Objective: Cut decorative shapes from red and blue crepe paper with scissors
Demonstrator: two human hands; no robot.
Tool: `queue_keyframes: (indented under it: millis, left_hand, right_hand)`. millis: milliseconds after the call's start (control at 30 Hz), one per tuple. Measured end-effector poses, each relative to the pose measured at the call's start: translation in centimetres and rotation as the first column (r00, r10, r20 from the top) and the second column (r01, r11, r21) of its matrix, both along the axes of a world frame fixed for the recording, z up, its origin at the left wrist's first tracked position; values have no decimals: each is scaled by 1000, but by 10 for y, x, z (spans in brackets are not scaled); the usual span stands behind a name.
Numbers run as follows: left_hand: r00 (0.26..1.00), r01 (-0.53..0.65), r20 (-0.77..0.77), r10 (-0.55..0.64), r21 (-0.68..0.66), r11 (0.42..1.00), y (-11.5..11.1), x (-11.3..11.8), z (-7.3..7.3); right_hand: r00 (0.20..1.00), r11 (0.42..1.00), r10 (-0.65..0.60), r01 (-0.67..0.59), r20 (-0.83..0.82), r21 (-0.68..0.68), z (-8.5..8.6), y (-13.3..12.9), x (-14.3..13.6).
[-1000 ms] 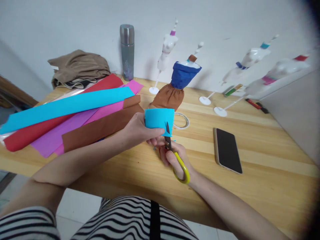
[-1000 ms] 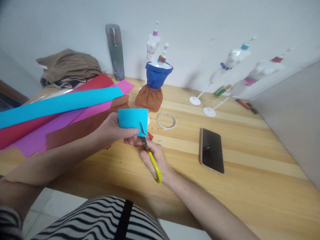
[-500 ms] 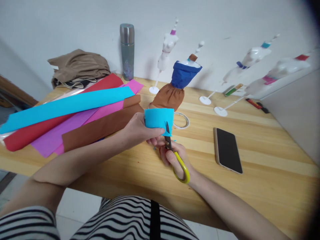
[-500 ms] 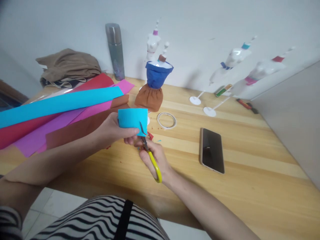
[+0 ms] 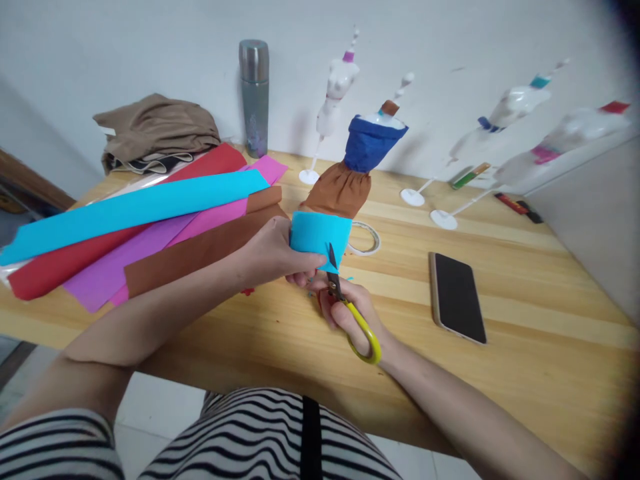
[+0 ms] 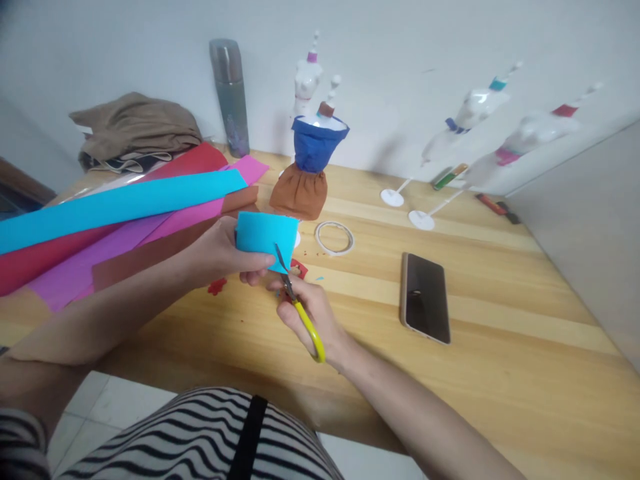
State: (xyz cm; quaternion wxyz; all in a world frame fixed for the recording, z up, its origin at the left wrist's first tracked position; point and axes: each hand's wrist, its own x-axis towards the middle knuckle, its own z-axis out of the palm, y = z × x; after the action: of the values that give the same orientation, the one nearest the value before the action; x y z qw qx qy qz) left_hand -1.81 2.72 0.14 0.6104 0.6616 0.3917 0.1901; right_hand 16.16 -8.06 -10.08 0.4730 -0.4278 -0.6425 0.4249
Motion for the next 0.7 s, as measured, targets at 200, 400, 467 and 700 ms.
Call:
queue_keyframes:
  millis: [200,400,467,700]
  left_hand:
    - [996,57,-73,-54,38,998,5,-4,7]
    - [995,62,-86,-58,44,997,5,-3,8]
    - [994,57,-97,-52,50,997,5,-3,8]
    - [995,35,-92,-30,47,998,4,-1,4]
  right_hand:
    - [999,1000,13,-13,36,-6,2,-1,0]
    - [997,1000,19,-17,72,-20,3,-1,1]
    - [997,1000,17,-16,76,-16,3,-1,2]
    - [999,999,-29,30,40,-25,1,-2,-2]
